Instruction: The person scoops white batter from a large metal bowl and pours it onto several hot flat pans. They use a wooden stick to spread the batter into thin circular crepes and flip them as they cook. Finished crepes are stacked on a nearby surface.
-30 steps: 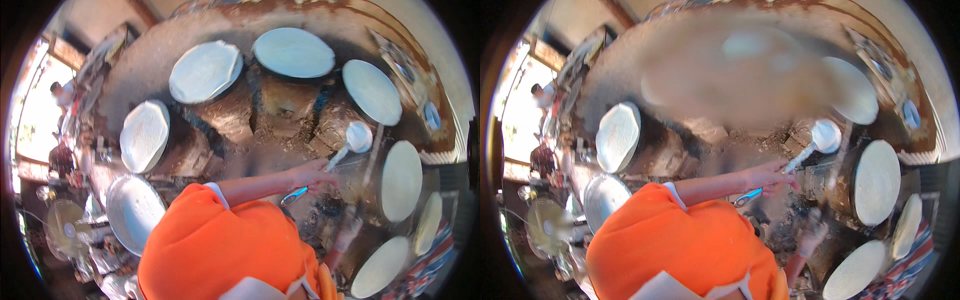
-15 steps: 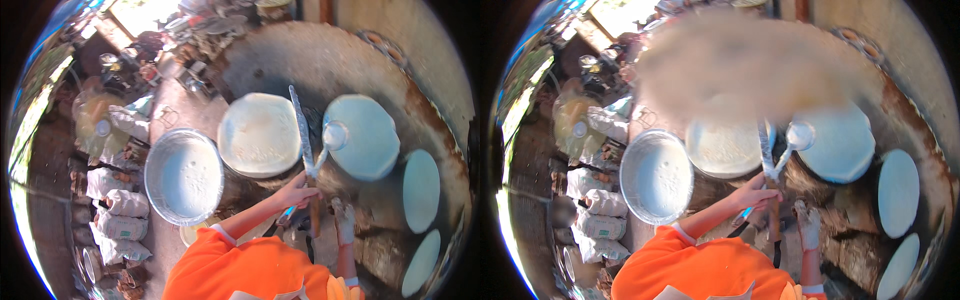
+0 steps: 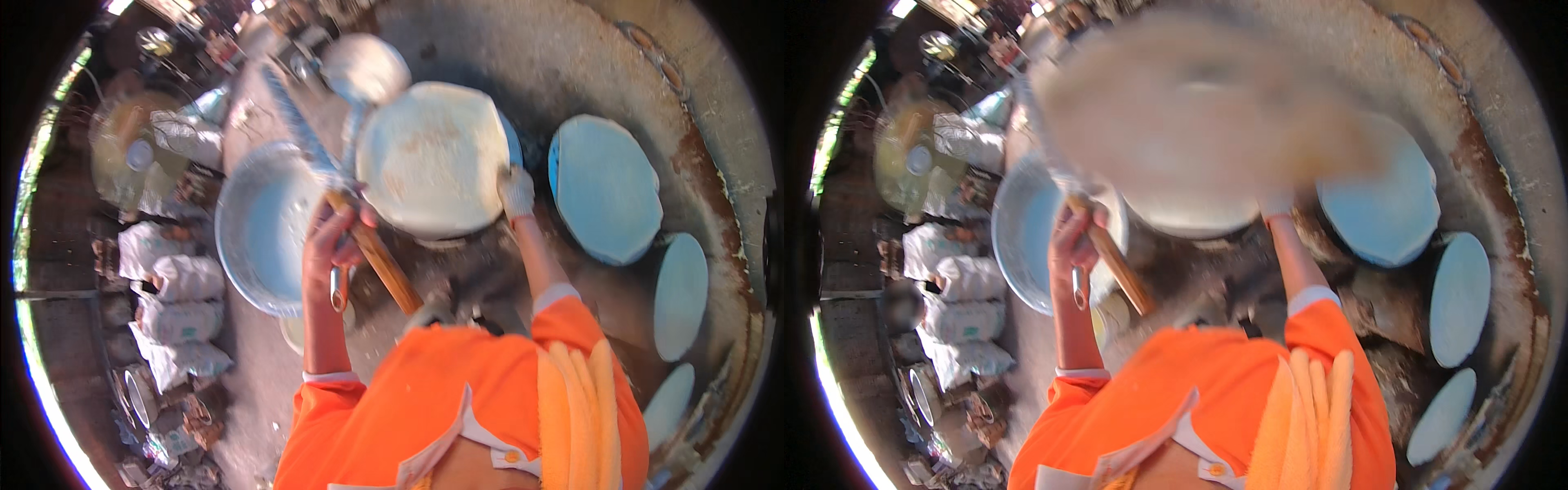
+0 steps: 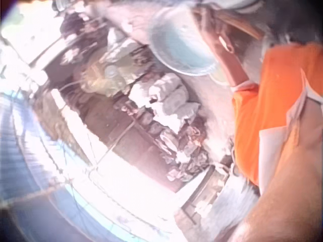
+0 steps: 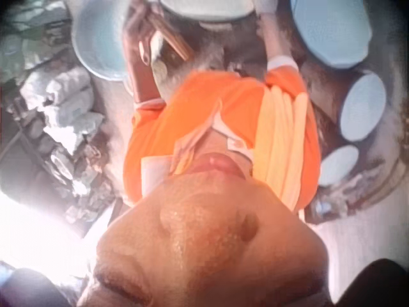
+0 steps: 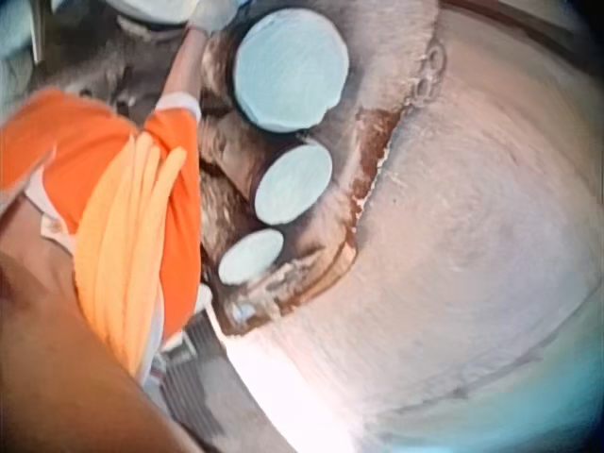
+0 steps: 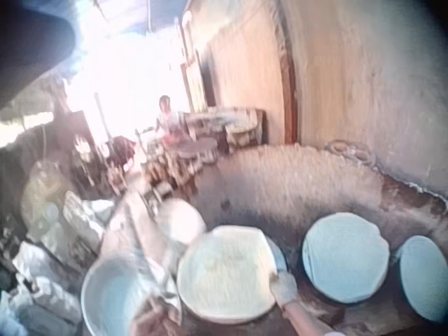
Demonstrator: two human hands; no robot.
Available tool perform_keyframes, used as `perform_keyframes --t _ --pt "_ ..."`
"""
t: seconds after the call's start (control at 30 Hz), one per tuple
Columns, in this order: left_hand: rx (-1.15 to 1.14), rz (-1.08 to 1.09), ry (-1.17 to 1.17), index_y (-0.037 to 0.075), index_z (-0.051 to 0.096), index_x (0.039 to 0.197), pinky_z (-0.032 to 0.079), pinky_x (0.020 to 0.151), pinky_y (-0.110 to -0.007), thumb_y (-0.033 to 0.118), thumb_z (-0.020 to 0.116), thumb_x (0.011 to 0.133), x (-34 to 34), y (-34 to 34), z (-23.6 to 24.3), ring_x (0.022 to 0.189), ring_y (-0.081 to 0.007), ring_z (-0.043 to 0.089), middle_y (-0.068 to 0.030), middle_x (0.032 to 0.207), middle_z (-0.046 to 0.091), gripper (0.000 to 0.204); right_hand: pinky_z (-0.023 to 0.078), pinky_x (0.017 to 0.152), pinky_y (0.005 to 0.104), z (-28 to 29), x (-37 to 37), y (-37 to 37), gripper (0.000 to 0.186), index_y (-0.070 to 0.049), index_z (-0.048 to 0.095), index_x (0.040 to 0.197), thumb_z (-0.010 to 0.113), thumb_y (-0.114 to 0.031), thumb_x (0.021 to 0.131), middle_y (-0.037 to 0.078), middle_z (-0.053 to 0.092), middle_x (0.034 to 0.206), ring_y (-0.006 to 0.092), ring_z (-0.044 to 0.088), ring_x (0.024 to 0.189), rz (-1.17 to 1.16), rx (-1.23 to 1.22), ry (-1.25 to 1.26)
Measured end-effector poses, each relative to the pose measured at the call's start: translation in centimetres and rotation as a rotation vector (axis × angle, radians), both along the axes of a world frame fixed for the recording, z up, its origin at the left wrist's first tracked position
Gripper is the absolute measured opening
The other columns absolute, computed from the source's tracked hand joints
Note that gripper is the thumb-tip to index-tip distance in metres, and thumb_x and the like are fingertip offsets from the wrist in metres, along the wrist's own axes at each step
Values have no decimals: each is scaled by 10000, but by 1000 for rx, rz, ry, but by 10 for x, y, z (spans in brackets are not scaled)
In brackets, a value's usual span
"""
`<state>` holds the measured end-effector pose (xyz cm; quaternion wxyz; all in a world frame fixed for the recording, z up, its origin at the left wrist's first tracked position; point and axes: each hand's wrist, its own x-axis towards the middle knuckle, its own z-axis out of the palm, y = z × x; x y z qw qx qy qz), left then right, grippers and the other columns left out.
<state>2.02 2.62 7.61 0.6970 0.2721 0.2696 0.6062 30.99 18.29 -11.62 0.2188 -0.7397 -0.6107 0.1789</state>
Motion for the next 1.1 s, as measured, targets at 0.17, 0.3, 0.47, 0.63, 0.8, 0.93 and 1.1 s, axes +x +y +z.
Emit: perform_keyframes --t 0.17,0.3,0.47,0.63,0.8,0.93,1.1 --pt "-54 248 -148 -22 375 1202 295 291 -166 101 366 936 -1 -12 -20 320 -22 281 -142 914 552 293 459 677 424 72 -19 -36 396 12 625 903 490 -357 858 234 605 871 382 578 804 8 272 -20" --pt "-395 380 5 -3 414 1214 259 293 -164 119 378 943 -24 -15 -50 314 -31 257 -95 900 580 300 449 621 348 106 2 -50 325 5 615 944 515 -294 867 176 614 811 239 584 714 -31 89 228" --pt "-274 229 -25 -44 412 1188 283 291 -159 139 347 958 -20 -20 -83 341 -7 302 -103 958 573 301 442 623 261 103 101 -43 177 34 555 981 514 -96 869 89 589 858 151 522 722 -270 369 644" --pt "-221 17 -42 -72 379 1204 300 307 -148 133 337 961 27 -3 -55 350 -13 325 -130 970 555 321 492 748 347 54 259 -68 238 -22 556 1014 496 -188 854 131 570 1028 261 560 903 -553 419 -156" --pt "-270 -62 253 -44 365 1223 275 302 -153 107 339 954 91 18 -16 343 -18 328 -152 906 561 310 352 981 385 -2 345 -93 507 -85 543 1157 433 -456 829 119 496 1244 308 428 1166 -779 -27 -561" --pt "-205 -240 590 6 362 1222 263 319 -140 86 414 907 125 42 44 341 -31 343 -155 838 576 329 442 856 399 28 311 -89 610 -50 454 1252 548 -441 794 175 548 1171 343 551 1013 -771 323 -225" --pt "31 -385 -67 -24 319 1264 236 274 -156 128 446 898 146 67 -12 315 -28 307 -175 848 551 416 469 687 322 -3 366 -91 414 56 591 995 637 -285 765 157 642 899 232 613 736 -713 147 574"
